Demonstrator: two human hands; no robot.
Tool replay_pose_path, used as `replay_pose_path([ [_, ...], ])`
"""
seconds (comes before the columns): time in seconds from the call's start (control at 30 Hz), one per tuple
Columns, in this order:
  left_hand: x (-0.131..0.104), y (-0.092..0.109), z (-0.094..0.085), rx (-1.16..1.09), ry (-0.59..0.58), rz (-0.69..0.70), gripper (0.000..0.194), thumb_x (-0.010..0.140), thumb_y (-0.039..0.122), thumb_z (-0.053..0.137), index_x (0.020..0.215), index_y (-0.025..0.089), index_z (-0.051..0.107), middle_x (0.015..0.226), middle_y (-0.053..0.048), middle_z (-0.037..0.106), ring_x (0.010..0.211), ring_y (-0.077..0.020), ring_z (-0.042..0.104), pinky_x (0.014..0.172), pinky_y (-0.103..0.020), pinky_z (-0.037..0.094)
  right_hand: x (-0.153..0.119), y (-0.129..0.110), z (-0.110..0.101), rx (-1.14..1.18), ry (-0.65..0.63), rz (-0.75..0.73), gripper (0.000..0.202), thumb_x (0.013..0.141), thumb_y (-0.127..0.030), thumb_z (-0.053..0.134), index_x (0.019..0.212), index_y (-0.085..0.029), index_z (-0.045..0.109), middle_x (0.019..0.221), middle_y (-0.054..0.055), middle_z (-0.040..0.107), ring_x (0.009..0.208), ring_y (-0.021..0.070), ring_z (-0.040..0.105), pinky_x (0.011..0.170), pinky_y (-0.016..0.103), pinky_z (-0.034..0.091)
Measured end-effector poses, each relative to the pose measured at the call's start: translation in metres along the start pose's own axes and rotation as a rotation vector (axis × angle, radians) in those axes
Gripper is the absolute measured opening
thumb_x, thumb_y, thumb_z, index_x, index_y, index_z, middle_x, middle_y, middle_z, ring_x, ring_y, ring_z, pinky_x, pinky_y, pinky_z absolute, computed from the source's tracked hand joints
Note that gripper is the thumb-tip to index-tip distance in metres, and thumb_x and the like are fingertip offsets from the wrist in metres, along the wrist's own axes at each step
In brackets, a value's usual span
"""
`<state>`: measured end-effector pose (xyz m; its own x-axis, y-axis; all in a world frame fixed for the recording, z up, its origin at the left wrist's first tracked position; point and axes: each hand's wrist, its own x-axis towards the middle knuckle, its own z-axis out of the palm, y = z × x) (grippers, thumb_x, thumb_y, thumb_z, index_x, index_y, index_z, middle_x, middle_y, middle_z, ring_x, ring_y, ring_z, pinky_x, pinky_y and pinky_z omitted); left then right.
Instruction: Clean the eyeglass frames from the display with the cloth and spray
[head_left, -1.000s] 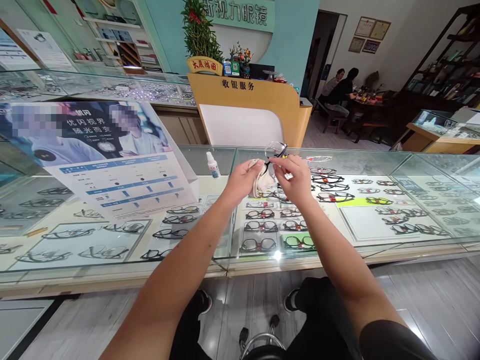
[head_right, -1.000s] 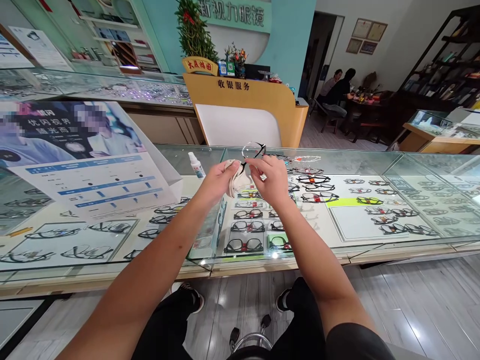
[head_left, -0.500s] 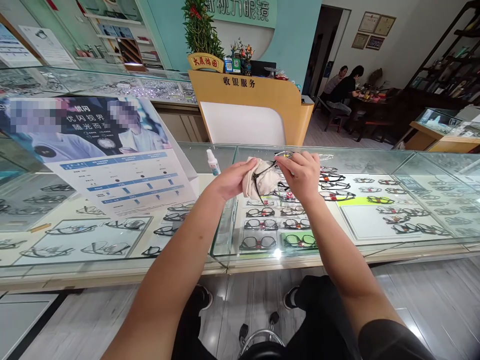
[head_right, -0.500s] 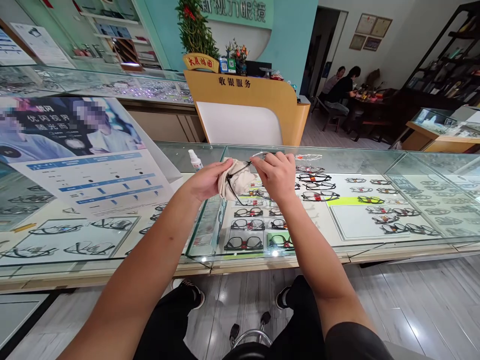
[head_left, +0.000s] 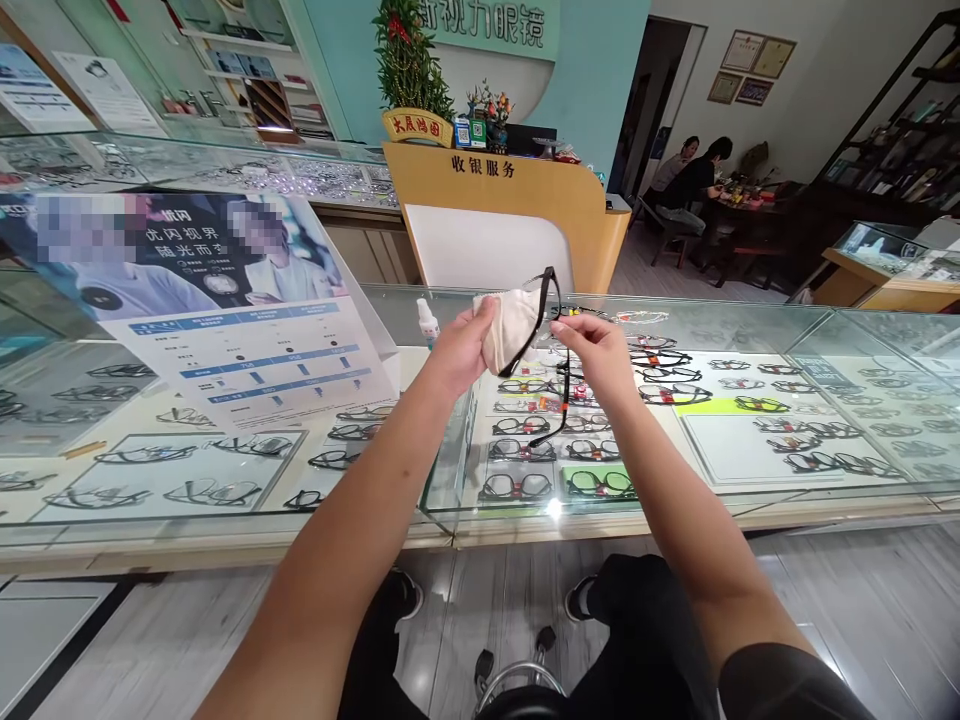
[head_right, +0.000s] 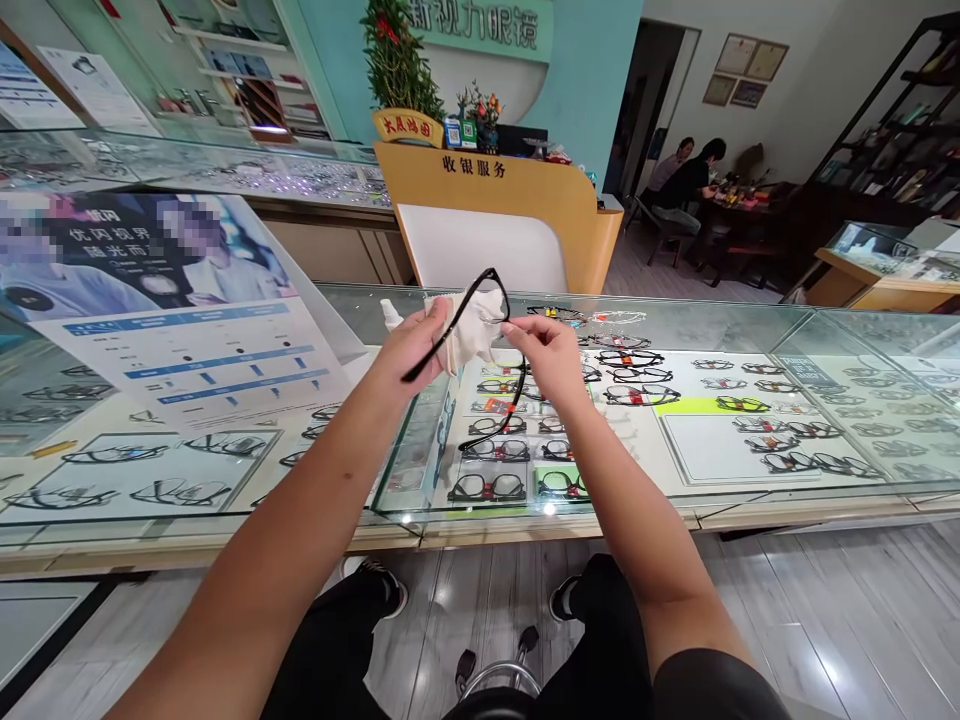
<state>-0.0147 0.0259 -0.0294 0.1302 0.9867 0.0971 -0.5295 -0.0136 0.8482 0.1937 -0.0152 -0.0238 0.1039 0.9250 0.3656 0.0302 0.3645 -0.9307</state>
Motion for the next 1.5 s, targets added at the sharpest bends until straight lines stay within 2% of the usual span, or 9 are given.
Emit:
replay_pose_path([
  [0.1,-0.005,-0.004,0.002,0.059,-0.109,0.014,0.05,0.083,0.058,0.098,0.105,0.017,0.079,0.091,-0.006,0.083,0.095,-0.0238,0.082,0.083,-0.033,0.065,-0.003,0.002,0.008,0.082,-0.049,0.112,0.028,0.075,-0.051,0.094,0.081,-0.024,0.087,0.074,0.001,0.068,0.082,0.0195,0.058,0.076,0.035,0.044],
  [0.2,-0.008,-0.006,0.002,0.12,-0.187,0.0,0.055,0.083,0.066,0.095,0.1,0.016,0.078,0.082,-0.005,0.078,0.082,-0.022,0.079,0.074,-0.032,0.063,-0.005,0.001,0.013,0.115,-0.07,0.165,0.022,0.072,-0.045,0.092,0.077,-0.024,0.086,0.08,0.002,0.076,0.084,0.0194,0.061,0.08,0.036,0.046],
  [0.33,-0.008,-0.004,0.001,0.155,-0.198,0.007,0.056,0.079,0.065,0.099,0.092,0.017,0.074,0.074,-0.002,0.073,0.066,-0.0162,0.07,0.065,-0.03,0.058,-0.005,0.0,0.013,0.138,-0.072,0.194,0.019,0.069,-0.042,0.092,0.075,-0.025,0.087,0.079,0.002,0.078,0.082,0.0189,0.061,0.082,0.036,0.046],
  [0.5,-0.007,0.001,0.002,0.136,-0.168,0.059,0.061,0.076,0.07,0.098,0.097,0.017,0.077,0.078,-0.002,0.074,0.073,-0.0189,0.073,0.068,-0.031,0.059,-0.006,0.0,0.012,0.11,-0.011,0.155,0.018,0.072,-0.043,0.091,0.074,-0.026,0.086,0.081,0.003,0.077,0.086,0.0207,0.061,0.081,0.037,0.044],
  [0.67,-0.008,-0.002,0.002,0.144,-0.186,0.062,0.06,0.078,0.073,0.096,0.093,0.019,0.074,0.076,-0.001,0.07,0.074,-0.0186,0.071,0.071,-0.033,0.06,-0.009,0.0,0.017,0.095,-0.07,0.174,0.019,0.072,-0.044,0.09,0.072,-0.025,0.084,0.076,0.002,0.074,0.081,0.0199,0.06,0.079,0.037,0.044],
  [0.83,-0.012,-0.003,0.002,0.2,-0.213,0.012,0.056,0.079,0.066,0.098,0.092,0.019,0.071,0.074,0.001,0.065,0.066,-0.0149,0.064,0.066,-0.03,0.055,-0.012,-0.002,0.02,0.105,-0.116,0.192,0.021,0.069,-0.044,0.092,0.073,-0.025,0.084,0.075,0.001,0.074,0.078,0.0185,0.057,0.078,0.037,0.044],
  [1.1,-0.016,0.013,0.003,0.313,-0.311,-0.04,0.052,0.067,0.047,0.105,0.098,0.018,0.075,0.086,-0.003,0.077,0.07,-0.0173,0.068,0.067,-0.029,0.055,-0.007,-0.002,0.013,0.15,-0.141,0.236,0.014,0.067,-0.038,0.091,0.07,-0.026,0.085,0.082,0.001,0.08,0.085,0.0191,0.064,0.087,0.036,0.046],
  [1.33,-0.012,0.006,-0.008,0.385,-0.262,-0.037,0.054,0.06,0.046,0.108,0.094,0.018,0.076,0.087,-0.004,0.079,0.069,-0.0167,0.068,0.064,-0.027,0.052,-0.006,-0.009,0.008,0.12,-0.26,0.274,0.03,0.064,-0.042,0.093,0.057,-0.023,0.07,0.069,-0.002,0.065,0.075,0.0157,0.051,0.077,0.034,0.039],
  [1.5,-0.01,-0.001,-0.002,0.412,-0.154,-0.017,0.055,0.058,0.05,0.109,0.086,0.019,0.074,0.081,-0.002,0.077,0.064,-0.0156,0.066,0.06,-0.028,0.049,-0.008,-0.011,0.011,0.106,-0.274,0.277,0.037,0.065,-0.044,0.092,0.054,-0.023,0.063,0.063,-0.004,0.055,0.07,0.0139,0.042,0.074,0.035,0.032],
])
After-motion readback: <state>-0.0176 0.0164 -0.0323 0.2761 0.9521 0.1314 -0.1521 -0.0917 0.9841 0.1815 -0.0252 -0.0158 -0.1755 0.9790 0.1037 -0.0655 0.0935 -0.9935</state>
